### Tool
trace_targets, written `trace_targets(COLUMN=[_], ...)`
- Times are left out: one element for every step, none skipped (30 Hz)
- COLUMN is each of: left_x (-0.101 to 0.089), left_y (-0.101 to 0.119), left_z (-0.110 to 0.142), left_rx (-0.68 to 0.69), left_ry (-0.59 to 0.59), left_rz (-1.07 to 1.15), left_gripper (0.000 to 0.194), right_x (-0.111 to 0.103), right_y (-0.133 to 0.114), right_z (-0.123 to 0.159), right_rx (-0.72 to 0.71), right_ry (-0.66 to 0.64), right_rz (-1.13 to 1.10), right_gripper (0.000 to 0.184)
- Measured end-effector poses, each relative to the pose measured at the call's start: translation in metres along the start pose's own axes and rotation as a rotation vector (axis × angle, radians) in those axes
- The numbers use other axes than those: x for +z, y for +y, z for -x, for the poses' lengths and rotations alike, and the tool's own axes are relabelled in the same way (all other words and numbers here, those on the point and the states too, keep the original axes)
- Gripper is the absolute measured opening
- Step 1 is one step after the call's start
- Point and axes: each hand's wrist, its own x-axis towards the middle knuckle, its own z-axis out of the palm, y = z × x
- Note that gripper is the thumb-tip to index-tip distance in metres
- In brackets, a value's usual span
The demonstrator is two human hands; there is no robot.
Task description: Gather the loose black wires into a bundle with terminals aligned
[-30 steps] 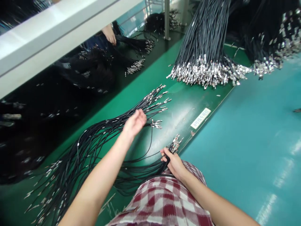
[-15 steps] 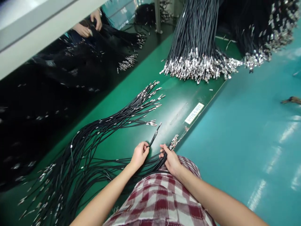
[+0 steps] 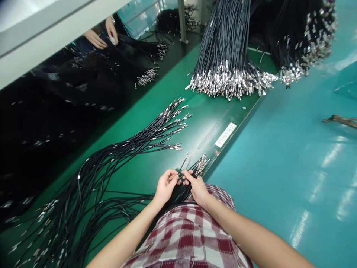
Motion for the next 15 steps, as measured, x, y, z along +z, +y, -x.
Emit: trace_targets(left_x=[0.000,0.001,0.004,0.007,0.012,0.017,0.023,0.029,0.034,0.038,0.041,0.043,0.044,0.045,0.044], left_y=[0.003,0.006,0.011,0.016,0.021,0.025,0.029,0.032,0.034,0.035,0.035,0.034,0.033,0.032,0.031], left_z=[-0.002,-0.004,-0.007,-0.010,-0.013,-0.015,-0.017,-0.018,-0.019,-0.018,-0.018,-0.017,-0.016,-0.015,-0.014], left_rx=[0.023,0.045,0.059,0.057,0.042,0.028,0.017,0.003,-0.017,-0.037,-0.048,-0.051,-0.045,-0.029,-0.012], left_ry=[0.054,0.100,0.131,0.140,0.138,0.128,0.120,0.113,0.110,0.111,0.116,0.123,0.134,0.145,0.160], left_rz=[-0.032,-0.080,-0.130,-0.167,-0.182,-0.183,-0.176,-0.170,-0.164,-0.165,-0.173,-0.187,-0.201,-0.214,-0.223], left_gripper=[0.013,0.010,0.006,0.004,0.005,0.005,0.006,0.006,0.006,0.006,0.005,0.004,0.004,0.005,0.006], right_x=[0.000,0.000,0.001,0.001,0.002,0.003,0.003,0.003,0.003,0.003,0.002,0.001,0.000,-0.002,-0.003], right_y=[0.000,0.000,0.000,0.000,0.001,0.002,0.004,0.005,0.007,0.008,0.010,0.011,0.011,0.011,0.011], right_z=[0.000,0.000,0.001,0.002,0.003,0.003,0.004,0.004,0.004,0.004,0.005,0.005,0.005,0.006,0.006], right_rx=[-0.009,-0.024,-0.044,-0.064,-0.079,-0.093,-0.106,-0.118,-0.131,-0.145,-0.161,-0.171,-0.174,-0.174,-0.176], right_ry=[-0.001,-0.015,-0.034,-0.056,-0.076,-0.088,-0.090,-0.080,-0.058,-0.026,0.013,0.047,0.067,0.078,0.081], right_rz=[0.030,0.065,0.099,0.131,0.158,0.175,0.185,0.186,0.181,0.173,0.168,0.173,0.194,0.224,0.260], right_gripper=[0.041,0.041,0.040,0.040,0.039,0.038,0.037,0.038,0.038,0.039,0.039,0.037,0.035,0.033,0.032])
